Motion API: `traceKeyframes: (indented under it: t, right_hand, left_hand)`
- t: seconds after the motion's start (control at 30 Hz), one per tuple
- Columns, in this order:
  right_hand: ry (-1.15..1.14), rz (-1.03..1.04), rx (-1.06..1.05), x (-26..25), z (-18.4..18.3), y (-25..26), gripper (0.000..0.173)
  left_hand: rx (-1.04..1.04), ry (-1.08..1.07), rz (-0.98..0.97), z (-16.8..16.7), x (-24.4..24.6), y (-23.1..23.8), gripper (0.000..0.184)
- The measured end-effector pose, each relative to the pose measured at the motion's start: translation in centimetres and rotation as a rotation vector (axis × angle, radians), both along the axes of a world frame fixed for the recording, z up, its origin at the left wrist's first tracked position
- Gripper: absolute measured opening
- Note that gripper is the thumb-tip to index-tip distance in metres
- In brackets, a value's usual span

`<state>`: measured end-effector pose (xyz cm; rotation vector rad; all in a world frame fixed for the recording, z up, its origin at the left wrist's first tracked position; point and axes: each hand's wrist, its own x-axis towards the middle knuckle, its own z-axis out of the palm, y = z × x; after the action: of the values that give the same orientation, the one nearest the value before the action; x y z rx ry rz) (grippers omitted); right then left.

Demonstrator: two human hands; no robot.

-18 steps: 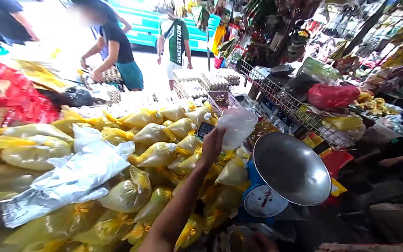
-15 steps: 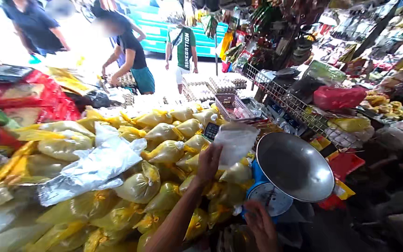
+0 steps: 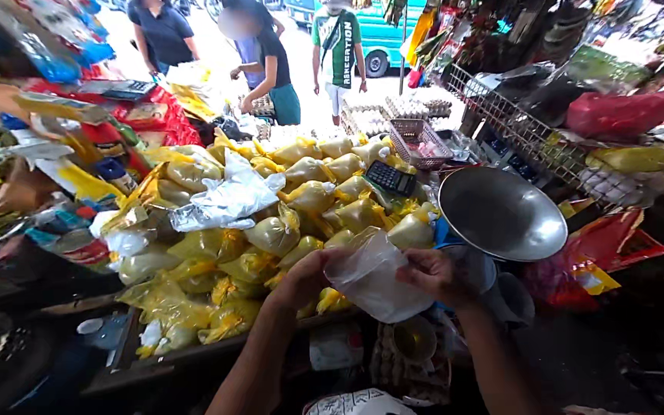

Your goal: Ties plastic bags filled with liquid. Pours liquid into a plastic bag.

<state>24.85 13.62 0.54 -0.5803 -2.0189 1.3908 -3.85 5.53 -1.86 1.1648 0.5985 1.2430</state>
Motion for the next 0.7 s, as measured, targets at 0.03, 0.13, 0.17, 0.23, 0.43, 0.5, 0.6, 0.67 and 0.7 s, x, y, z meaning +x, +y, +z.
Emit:
traceKeyframes:
  t: [0.03,0.13,0.17,0.23,0.43,0.5,0.6,0.67,0.7]
  right_hand:
    - [-0.084,0.012,0.053,0.5,0.1,0.2,0.021]
    - [-0.288,-0.219,0.242,1.2,0.1,-0.3,0.021]
    - [-0.352,-0.373,0.307,1.1,0.1,-1.0,0.026]
    - [-0.403,-0.681,0.389,0.7,-0.1,-2.8,0.047]
    - [-0.514,-0.841,0.29,-0.4,0.1,-8.7,0.08]
    - [-0.422,-0.924,0.36,0.3,-1.1,-8.6,0.045]
    - [-0.112,-1.017,0.326,2.0,-3.5,-8.1,0.022]
    - [0.272,-0.945,-0.065,3.0,-4.2,-8.3,0.021]
    - [0.475,-0.889,-0.346,3.4,-4.0,-8.5,0.021]
  left_hand:
    - [-0.024,0.094,-0.017,0.7,0.2,0.0,0.048]
    - [-0.035,0.292,0.001,1.9,2.6,0.1,0.029]
    - [-0.026,0.309,0.041,1.8,3.7,0.1,0.029]
    - [-0.02,0.296,0.154,1.0,6.1,0.0,0.03]
    - [-0.064,0.021,0.362,-1.6,14.2,-1.9,0.027]
    - [-0.268,-0.242,0.372,-1.3,16.7,-2.8,0.03]
    - [-0.549,-0.599,0.305,-1.2,18.3,-3.1,0.033]
    - [-0.61,-0.685,0.223,-1.3,18.6,-2.8,0.034]
    - [-0.597,-0.661,0.147,-1.6,18.4,-2.6,0.035]
